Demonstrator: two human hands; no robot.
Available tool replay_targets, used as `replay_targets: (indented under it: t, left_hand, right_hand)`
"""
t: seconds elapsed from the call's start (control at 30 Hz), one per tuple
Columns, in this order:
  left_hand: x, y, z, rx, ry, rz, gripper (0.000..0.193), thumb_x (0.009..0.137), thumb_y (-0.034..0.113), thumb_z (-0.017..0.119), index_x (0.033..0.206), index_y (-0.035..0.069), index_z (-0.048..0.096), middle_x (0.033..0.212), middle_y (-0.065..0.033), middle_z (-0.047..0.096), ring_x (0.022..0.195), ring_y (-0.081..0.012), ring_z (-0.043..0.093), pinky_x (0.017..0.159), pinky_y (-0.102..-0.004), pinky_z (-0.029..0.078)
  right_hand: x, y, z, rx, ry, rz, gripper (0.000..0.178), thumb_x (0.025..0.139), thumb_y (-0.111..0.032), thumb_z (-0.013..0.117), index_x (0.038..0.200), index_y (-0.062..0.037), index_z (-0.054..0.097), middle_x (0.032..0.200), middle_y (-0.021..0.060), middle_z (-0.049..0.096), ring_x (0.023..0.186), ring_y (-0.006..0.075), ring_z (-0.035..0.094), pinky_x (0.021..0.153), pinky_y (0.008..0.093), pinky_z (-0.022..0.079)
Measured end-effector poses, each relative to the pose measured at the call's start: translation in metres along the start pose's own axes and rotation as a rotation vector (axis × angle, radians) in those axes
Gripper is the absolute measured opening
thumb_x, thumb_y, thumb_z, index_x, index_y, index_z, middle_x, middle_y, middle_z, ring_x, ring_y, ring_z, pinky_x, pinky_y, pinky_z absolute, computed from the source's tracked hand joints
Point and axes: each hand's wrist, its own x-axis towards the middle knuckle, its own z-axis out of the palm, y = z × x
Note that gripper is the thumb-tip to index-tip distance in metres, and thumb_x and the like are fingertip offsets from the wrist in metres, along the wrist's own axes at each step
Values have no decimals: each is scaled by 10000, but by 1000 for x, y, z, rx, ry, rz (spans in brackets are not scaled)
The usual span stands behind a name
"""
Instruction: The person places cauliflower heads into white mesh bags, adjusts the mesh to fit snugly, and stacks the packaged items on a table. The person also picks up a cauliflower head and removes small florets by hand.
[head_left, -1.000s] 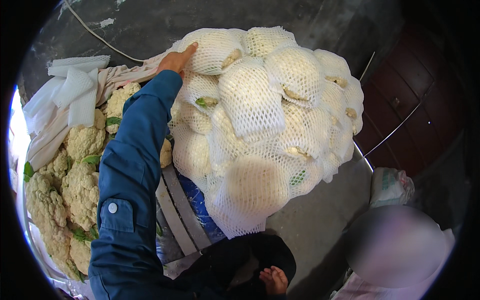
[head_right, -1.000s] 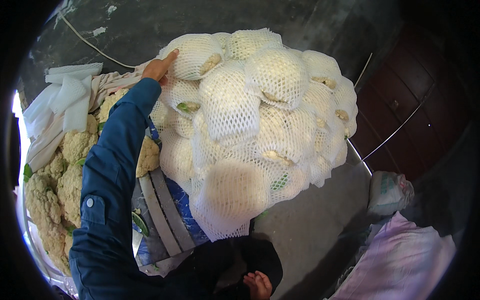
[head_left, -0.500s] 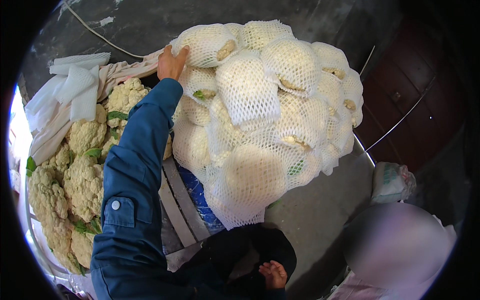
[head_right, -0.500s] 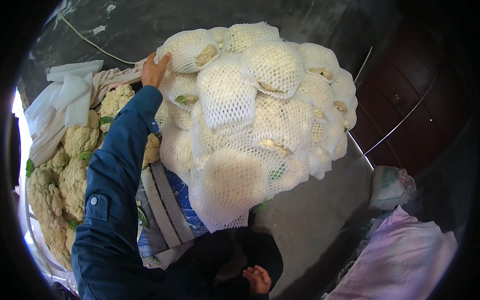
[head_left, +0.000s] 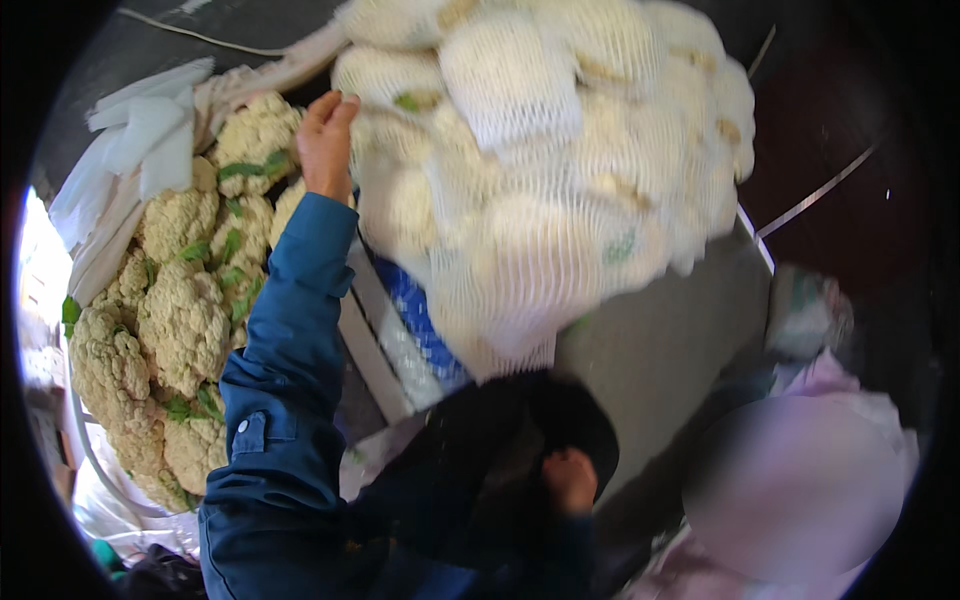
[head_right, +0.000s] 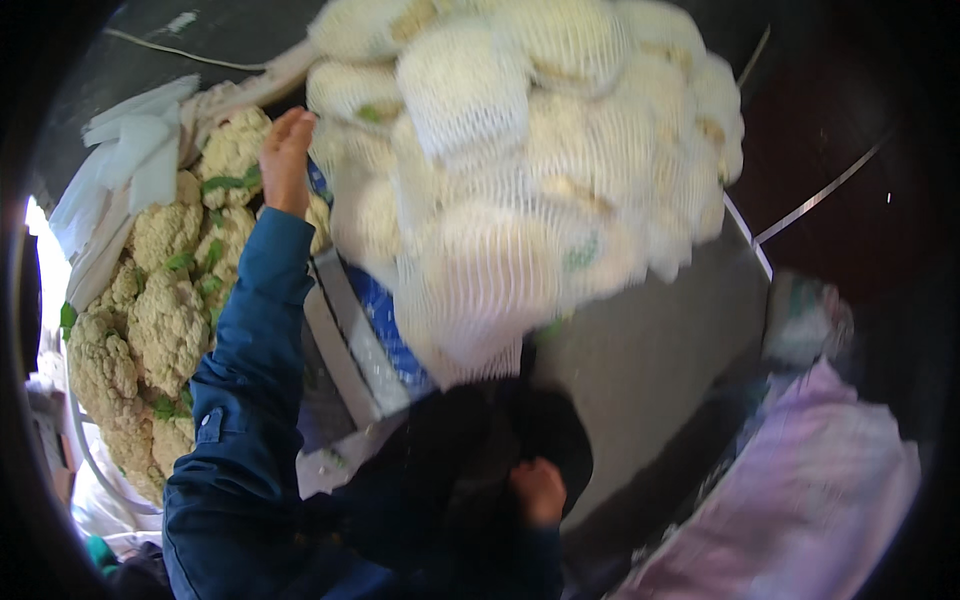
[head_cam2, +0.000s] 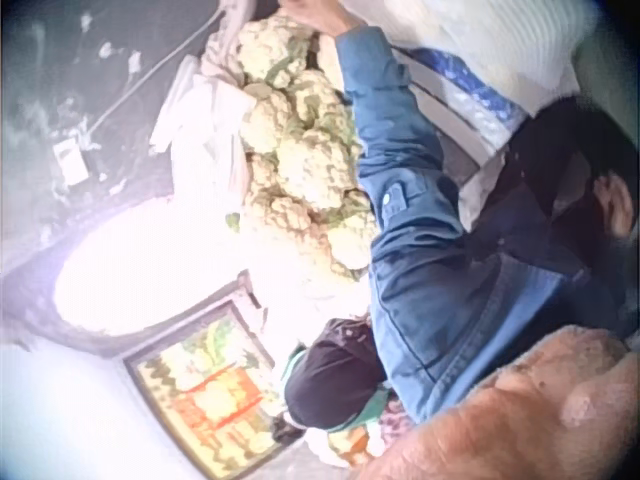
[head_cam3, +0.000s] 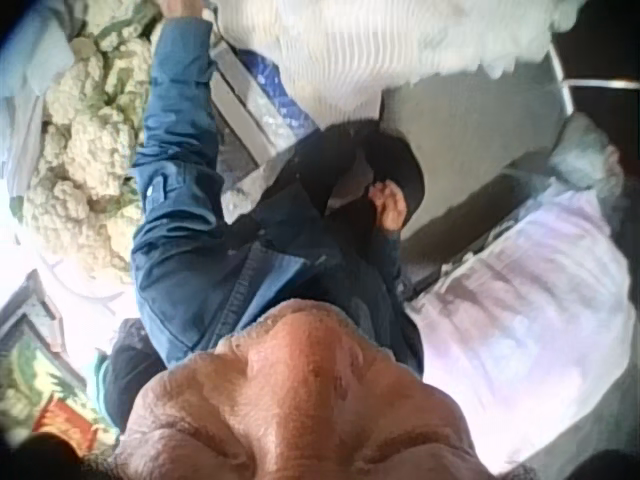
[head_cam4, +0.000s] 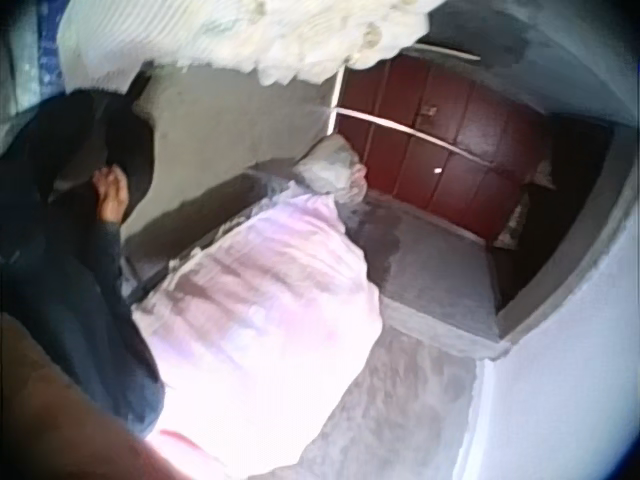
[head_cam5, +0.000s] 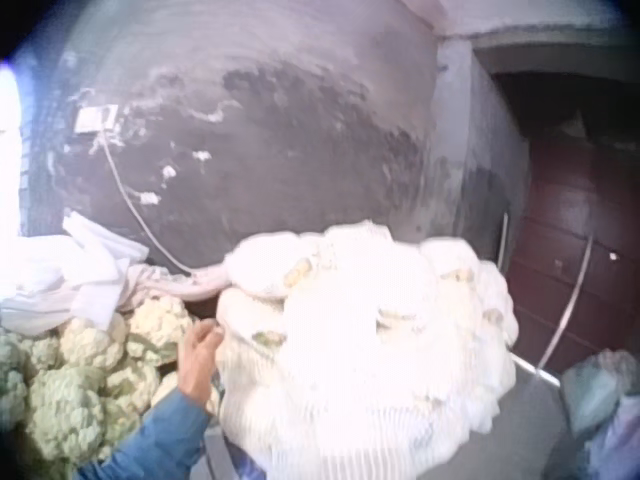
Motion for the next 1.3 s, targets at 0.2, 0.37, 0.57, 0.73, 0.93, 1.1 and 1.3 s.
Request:
replay_targets:
  t: [0.2,0.37,0.57,0.73,0.93,1.1,1.3]
  left_hand:
    - [-160,35,-35,-78,-325,-148,347,998,178,627,1233,-78,624,1234,-165,671,1166,-265,646,1015,-382,518]
    - [-292,31,-60,-93,-667,-538,218,996,116,598,1138,-30,675,1070,-148,726,942,-214,691,897,-350,548]
    - [-388,0,-106,-66,-685,-879,234,993,100,622,1178,-43,642,1046,-144,725,911,-185,698,819,-307,567]
    - [-403,-3,-123,-77,-587,-901,224,995,103,617,1161,-44,641,1031,-148,722,899,-189,700,815,-311,571]
    - [-404,-6,-132,-79,-599,-912,234,986,110,629,1163,-42,633,1032,-154,718,886,-199,701,810,-311,574]
    - [-403,-8,-139,-84,-597,-922,233,984,111,629,1161,-42,632,1042,-158,714,892,-205,701,819,-311,576]
    - [-400,21,-151,-87,-733,-845,270,989,120,627,1205,-41,645,1093,-150,712,971,-194,691,880,-310,553]
  right_hand:
    - [5,-38,42,383,190,243,360,1001,-167,580,1328,-17,574,1166,189,683,1005,302,705,867,408,582]
    - [-12,-49,66,432,202,232,311,1031,-187,568,1287,-13,598,1133,169,701,995,279,712,865,382,576]
    - [-24,-65,74,437,101,147,293,1022,-198,601,1245,-9,623,1091,165,714,958,266,725,861,359,578]
    - [-35,-62,76,459,32,139,278,1037,-150,548,1270,-14,617,1103,156,713,966,260,718,871,372,575]
    - [-51,-70,83,442,6,113,279,1036,-146,549,1271,-12,616,1100,156,711,956,252,718,868,364,573]
    - [-61,-63,81,484,-20,112,276,1035,-147,551,1265,-8,614,1101,155,709,966,251,716,866,358,572]
    - [-70,-71,77,352,-84,97,284,1026,-149,571,1261,4,611,1117,165,705,986,258,713,868,363,577]
